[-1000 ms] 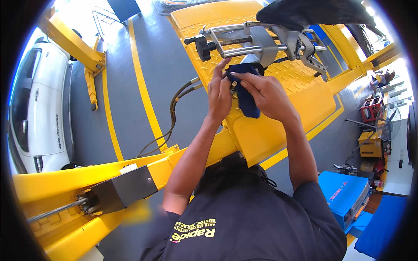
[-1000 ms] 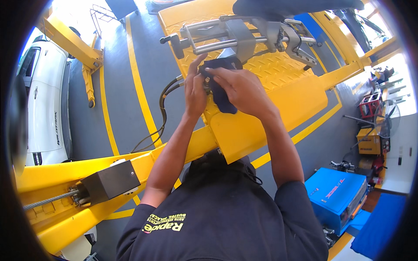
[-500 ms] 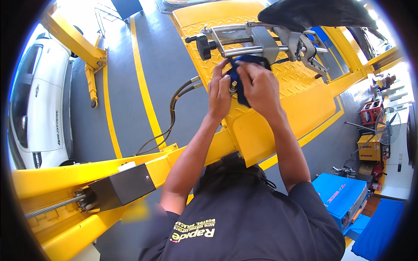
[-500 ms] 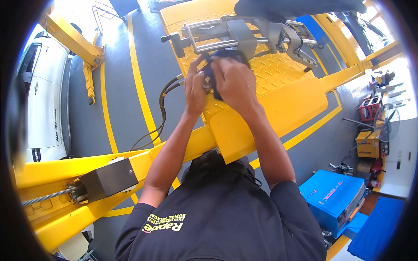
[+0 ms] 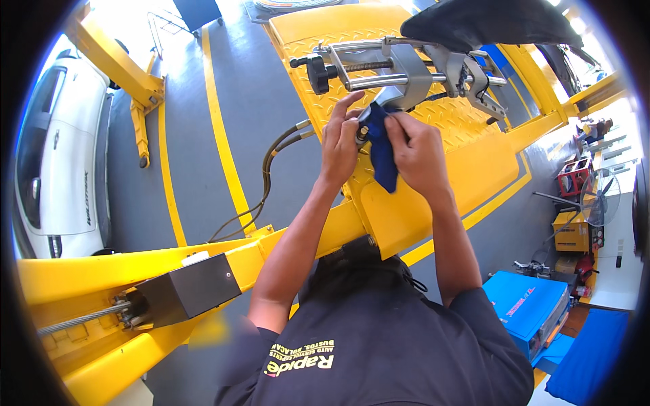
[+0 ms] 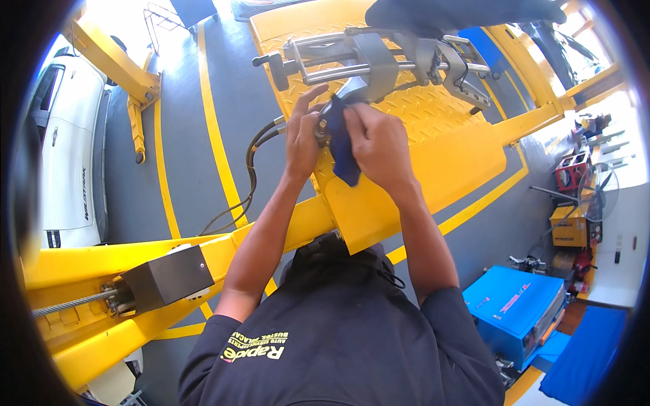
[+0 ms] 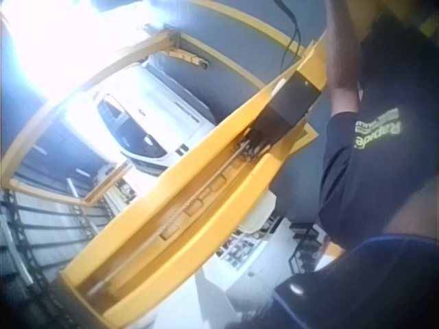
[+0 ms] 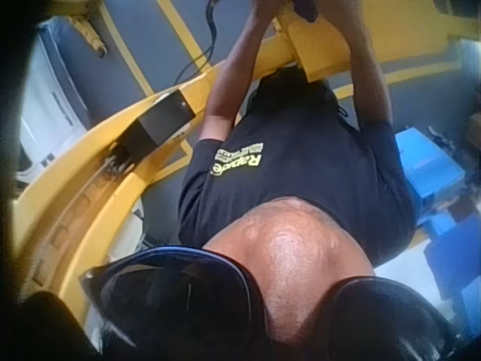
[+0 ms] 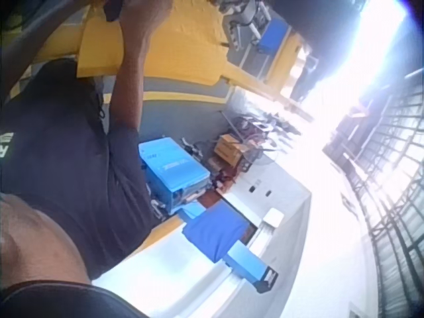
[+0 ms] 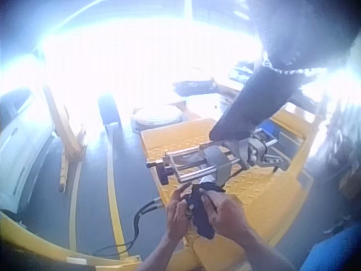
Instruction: The person walks through a garage, retrieves a green cloth, and wipes a metal alignment fixture mounted on a yellow car lift. The person repeatedly wipes different parts of the fixture with the cloth.
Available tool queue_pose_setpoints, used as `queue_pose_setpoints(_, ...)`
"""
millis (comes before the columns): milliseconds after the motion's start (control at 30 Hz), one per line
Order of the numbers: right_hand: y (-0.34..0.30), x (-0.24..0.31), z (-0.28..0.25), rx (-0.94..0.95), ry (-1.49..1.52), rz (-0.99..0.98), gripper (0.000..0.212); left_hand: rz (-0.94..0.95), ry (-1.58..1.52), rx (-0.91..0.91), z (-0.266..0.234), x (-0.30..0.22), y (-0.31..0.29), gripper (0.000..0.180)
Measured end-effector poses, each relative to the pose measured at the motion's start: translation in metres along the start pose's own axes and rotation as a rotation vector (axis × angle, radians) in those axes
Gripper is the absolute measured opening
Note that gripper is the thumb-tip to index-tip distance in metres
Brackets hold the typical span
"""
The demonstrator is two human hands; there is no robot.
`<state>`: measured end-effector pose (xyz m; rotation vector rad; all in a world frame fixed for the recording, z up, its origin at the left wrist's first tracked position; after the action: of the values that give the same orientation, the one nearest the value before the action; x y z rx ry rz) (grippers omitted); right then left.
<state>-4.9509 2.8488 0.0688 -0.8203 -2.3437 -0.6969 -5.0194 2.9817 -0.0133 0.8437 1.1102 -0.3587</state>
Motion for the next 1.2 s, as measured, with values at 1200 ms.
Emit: queue_pose_setpoints(1200,0.038,-0.032,-0.076,-0.284,0.477,-0.152,0.017,-0.112,-0.499,-0.352,-0.064,-0.12,-0.009,0.03)
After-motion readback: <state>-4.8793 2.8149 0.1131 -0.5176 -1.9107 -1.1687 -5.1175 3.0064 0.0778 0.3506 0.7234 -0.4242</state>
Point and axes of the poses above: each hand's wrist, its own y-axis towards the middle knuckle, its own z-axis out of the palm, x = y × z, the point moved 7 cm from there along y, towards the middle knuckle, and after that the axes turned 4 degrees about z, right-handed, at the moved point
